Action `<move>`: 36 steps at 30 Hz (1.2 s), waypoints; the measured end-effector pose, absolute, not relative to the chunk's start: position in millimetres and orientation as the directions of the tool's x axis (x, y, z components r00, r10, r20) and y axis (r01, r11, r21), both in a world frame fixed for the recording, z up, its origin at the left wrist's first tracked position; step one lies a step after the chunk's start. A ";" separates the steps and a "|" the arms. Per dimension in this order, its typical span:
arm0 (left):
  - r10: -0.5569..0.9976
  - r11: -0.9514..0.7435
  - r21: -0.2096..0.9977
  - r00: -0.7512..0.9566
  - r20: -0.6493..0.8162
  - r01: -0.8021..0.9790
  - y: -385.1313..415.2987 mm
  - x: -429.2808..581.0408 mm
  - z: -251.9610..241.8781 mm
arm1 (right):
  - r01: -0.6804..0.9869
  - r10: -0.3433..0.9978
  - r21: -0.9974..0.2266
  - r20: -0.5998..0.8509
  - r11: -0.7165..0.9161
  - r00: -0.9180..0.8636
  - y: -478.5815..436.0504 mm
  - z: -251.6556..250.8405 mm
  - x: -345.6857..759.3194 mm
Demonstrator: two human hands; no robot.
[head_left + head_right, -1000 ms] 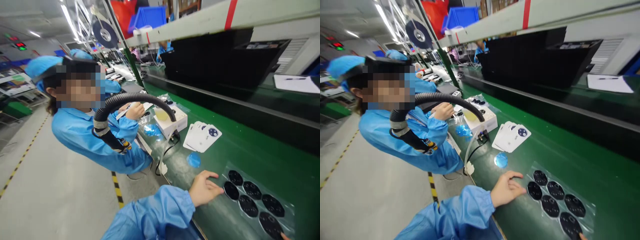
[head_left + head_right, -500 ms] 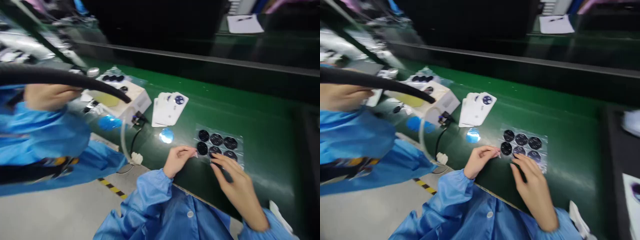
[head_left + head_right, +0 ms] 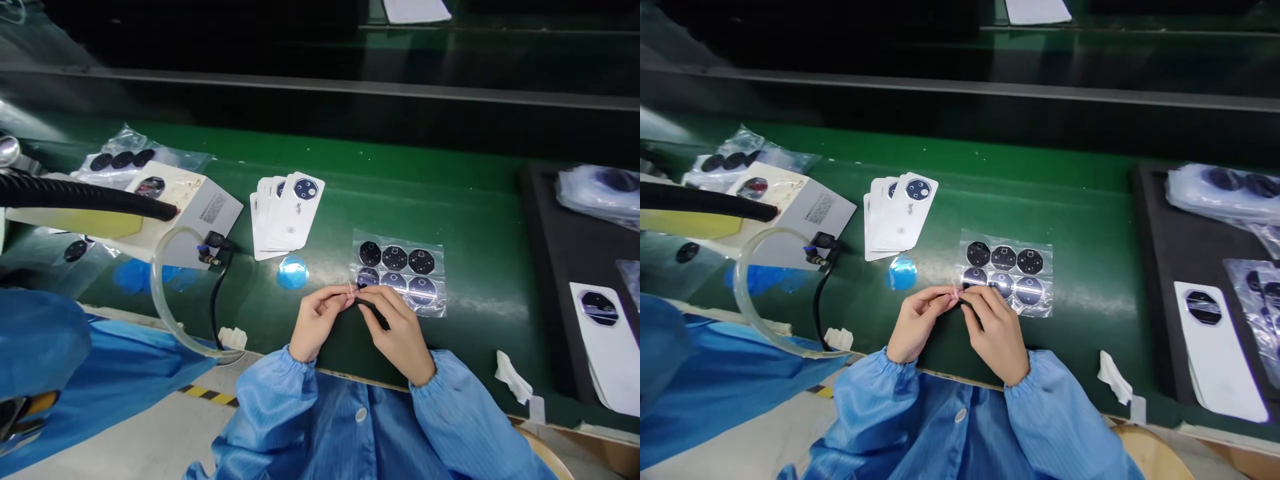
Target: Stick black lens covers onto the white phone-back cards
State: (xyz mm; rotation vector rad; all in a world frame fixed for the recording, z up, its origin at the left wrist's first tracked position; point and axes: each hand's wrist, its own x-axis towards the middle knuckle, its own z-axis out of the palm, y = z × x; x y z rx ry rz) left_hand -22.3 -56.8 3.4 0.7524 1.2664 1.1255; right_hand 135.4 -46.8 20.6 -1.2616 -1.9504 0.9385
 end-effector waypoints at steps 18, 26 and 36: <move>0.981 0.017 0.991 -0.194 0.010 0.135 -65.6 -2.8 -1.8 | 0.339 0.941 -0.941 -0.121 -0.007 -0.317 -24.7 15.0 131.6; 0.969 -0.032 0.959 -0.226 0.098 0.281 -65.9 -5.7 0.1 | 0.360 0.894 -0.933 -0.163 -0.002 -0.417 -17.5 15.8 137.5; 0.969 -0.064 0.916 -0.196 0.153 0.396 -66.7 -9.7 -2.6 | 0.382 0.882 -0.923 -0.135 0.055 -0.452 -21.6 18.1 131.5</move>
